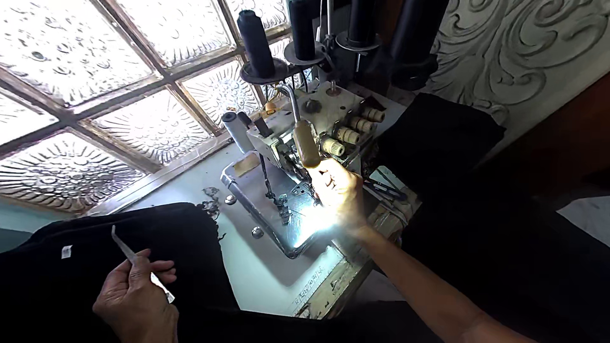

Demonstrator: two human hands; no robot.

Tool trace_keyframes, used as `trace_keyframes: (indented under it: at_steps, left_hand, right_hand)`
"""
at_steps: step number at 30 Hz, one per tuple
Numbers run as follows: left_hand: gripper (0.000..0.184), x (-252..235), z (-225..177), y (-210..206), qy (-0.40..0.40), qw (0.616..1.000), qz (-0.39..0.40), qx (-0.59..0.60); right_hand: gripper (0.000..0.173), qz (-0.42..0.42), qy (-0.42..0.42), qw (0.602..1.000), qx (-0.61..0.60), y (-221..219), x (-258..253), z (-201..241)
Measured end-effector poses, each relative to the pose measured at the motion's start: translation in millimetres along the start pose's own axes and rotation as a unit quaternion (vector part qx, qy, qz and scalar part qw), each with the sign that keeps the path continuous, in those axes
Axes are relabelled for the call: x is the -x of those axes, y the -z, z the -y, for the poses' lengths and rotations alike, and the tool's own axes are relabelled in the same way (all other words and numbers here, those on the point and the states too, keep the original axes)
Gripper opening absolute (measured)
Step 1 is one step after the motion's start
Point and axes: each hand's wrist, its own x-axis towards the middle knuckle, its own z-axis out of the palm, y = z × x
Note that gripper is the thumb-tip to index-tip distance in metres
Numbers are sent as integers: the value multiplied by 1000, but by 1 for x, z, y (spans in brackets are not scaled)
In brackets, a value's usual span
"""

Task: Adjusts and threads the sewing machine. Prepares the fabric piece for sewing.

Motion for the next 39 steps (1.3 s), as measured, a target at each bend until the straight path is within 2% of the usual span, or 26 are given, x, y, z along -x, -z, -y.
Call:
trace_keyframes:
  at_steps: [11, 15, 22, 30, 34, 36, 39]
  left_hand:
    - [21, 4, -6, -2, -2, 1000, -1, -2]
    - [20, 5, -7, -3, 2, 1000, -8, 4]
    - [22, 6, -8, -3, 1, 1000, 2, -10]
    - [21, 8, -11, -4, 6, 1000, -8, -12]
    - [22, 7, -10, -4, 7, 1000, -7, -16]
    - [23, 8, -11, -5, 6, 1000, -7, -18]
    - [23, 9, -13, -6, 11, 1000, -8, -19]
  right_hand:
    - [6, 17, -29, 998, -50, 4, 1, 0]
    - [8, 33, -60, 991, -111, 7, 2, 0]
    - [13, 152, -125, 949, -247, 35, 2, 8]
    - [17, 166, -167, 918, -320, 57, -3, 5]
    - [12, 193, -169, 892, -372, 65, -4, 1]
    - [11, 190, -159, 895, -370, 64, -6, 1]
    - [8, 209, -78, 937, -269, 60, -13, 10]
